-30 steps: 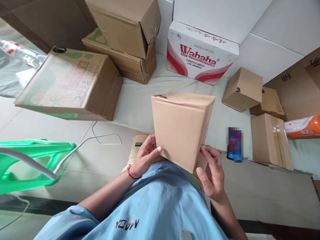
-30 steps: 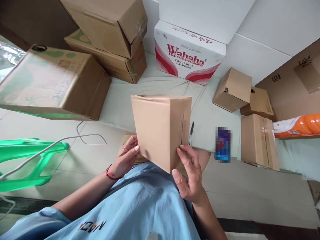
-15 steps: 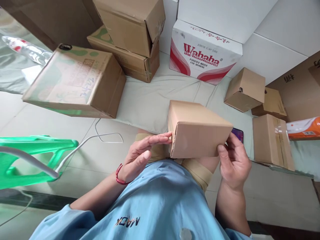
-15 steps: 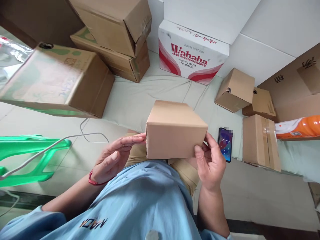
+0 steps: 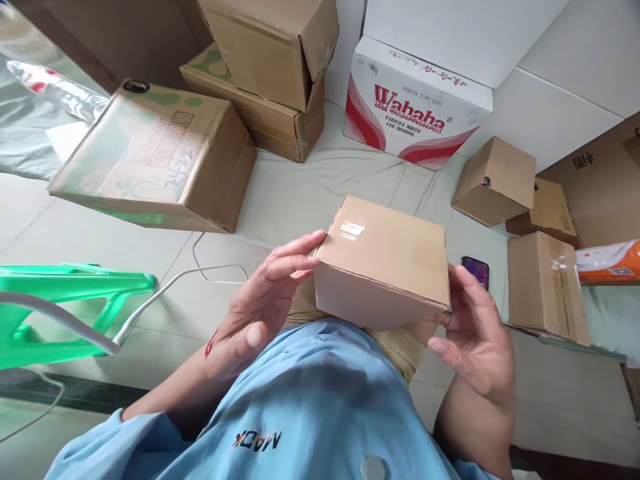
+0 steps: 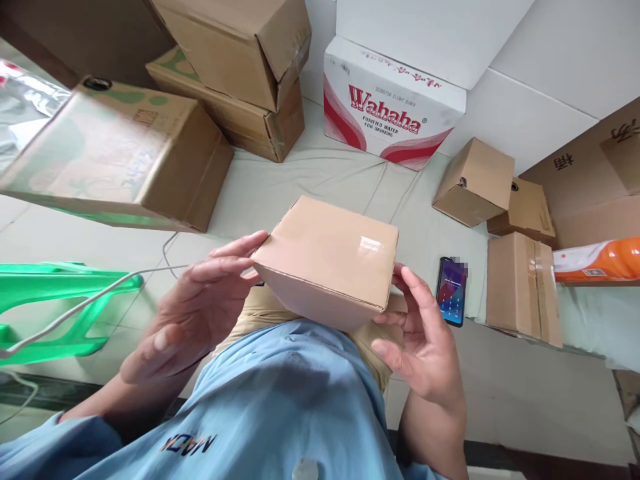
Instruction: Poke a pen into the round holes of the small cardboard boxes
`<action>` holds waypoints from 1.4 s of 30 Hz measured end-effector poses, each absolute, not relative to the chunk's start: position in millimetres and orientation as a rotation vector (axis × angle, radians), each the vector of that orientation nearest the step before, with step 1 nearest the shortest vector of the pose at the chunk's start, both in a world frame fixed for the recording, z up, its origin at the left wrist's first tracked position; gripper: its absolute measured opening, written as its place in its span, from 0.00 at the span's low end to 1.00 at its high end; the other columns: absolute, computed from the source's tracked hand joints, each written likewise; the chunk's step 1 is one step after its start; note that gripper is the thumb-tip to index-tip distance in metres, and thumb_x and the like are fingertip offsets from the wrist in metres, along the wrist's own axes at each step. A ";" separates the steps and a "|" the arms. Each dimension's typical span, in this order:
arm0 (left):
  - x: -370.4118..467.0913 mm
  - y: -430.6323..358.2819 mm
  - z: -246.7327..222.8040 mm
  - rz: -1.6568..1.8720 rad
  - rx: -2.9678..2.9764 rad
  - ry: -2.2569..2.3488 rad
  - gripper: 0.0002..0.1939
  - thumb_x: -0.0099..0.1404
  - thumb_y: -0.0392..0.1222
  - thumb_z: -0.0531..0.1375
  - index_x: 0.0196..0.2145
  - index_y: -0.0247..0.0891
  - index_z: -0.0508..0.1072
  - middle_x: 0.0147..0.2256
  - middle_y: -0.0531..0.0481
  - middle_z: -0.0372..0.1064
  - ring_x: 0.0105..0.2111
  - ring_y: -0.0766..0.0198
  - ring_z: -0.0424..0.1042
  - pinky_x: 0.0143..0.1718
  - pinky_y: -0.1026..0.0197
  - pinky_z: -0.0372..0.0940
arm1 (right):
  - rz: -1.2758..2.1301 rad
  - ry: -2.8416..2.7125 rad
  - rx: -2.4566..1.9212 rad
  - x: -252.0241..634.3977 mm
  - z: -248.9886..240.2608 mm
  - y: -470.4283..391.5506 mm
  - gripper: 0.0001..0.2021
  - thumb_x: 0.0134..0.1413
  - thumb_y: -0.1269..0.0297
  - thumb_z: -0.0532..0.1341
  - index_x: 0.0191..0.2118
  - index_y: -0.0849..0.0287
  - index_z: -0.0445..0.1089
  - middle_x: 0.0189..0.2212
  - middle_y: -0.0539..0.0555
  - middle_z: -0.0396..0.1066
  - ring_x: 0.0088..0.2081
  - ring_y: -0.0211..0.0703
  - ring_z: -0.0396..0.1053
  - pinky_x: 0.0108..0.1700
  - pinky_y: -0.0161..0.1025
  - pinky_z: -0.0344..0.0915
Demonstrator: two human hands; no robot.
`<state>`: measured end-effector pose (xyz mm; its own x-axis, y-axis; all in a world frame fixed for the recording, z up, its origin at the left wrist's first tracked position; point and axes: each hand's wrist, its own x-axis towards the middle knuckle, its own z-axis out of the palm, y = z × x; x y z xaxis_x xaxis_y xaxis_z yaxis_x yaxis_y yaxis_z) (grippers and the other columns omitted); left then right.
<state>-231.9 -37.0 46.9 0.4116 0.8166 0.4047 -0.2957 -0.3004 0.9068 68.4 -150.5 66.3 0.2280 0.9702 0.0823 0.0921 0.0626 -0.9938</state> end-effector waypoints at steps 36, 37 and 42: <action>-215.9 -23.4 -19.3 1.054 1.255 0.488 0.25 0.76 0.56 0.61 0.64 0.46 0.78 0.70 0.42 0.69 0.73 0.43 0.63 0.70 0.46 0.65 | 1.049 -0.886 -1.274 51.1 -10.8 -135.3 0.26 0.65 0.50 0.68 0.65 0.47 0.72 0.58 0.58 0.77 0.60 0.55 0.73 0.60 0.53 0.74; -217.1 -24.3 -12.1 1.081 1.326 0.469 0.27 0.75 0.56 0.62 0.66 0.46 0.77 0.70 0.43 0.68 0.73 0.43 0.62 0.72 0.45 0.62 | 1.063 -0.871 -1.262 48.1 -10.8 -136.4 0.25 0.65 0.50 0.68 0.64 0.47 0.72 0.56 0.58 0.78 0.59 0.55 0.74 0.59 0.53 0.74; -214.1 -20.3 12.5 1.301 1.716 0.426 0.38 0.71 0.56 0.68 0.74 0.51 0.65 0.74 0.45 0.61 0.77 0.43 0.55 0.78 0.38 0.52 | 1.253 -0.865 -1.163 24.7 -15.9 -139.3 0.20 0.64 0.46 0.69 0.58 0.46 0.76 0.46 0.55 0.77 0.47 0.50 0.74 0.52 0.49 0.75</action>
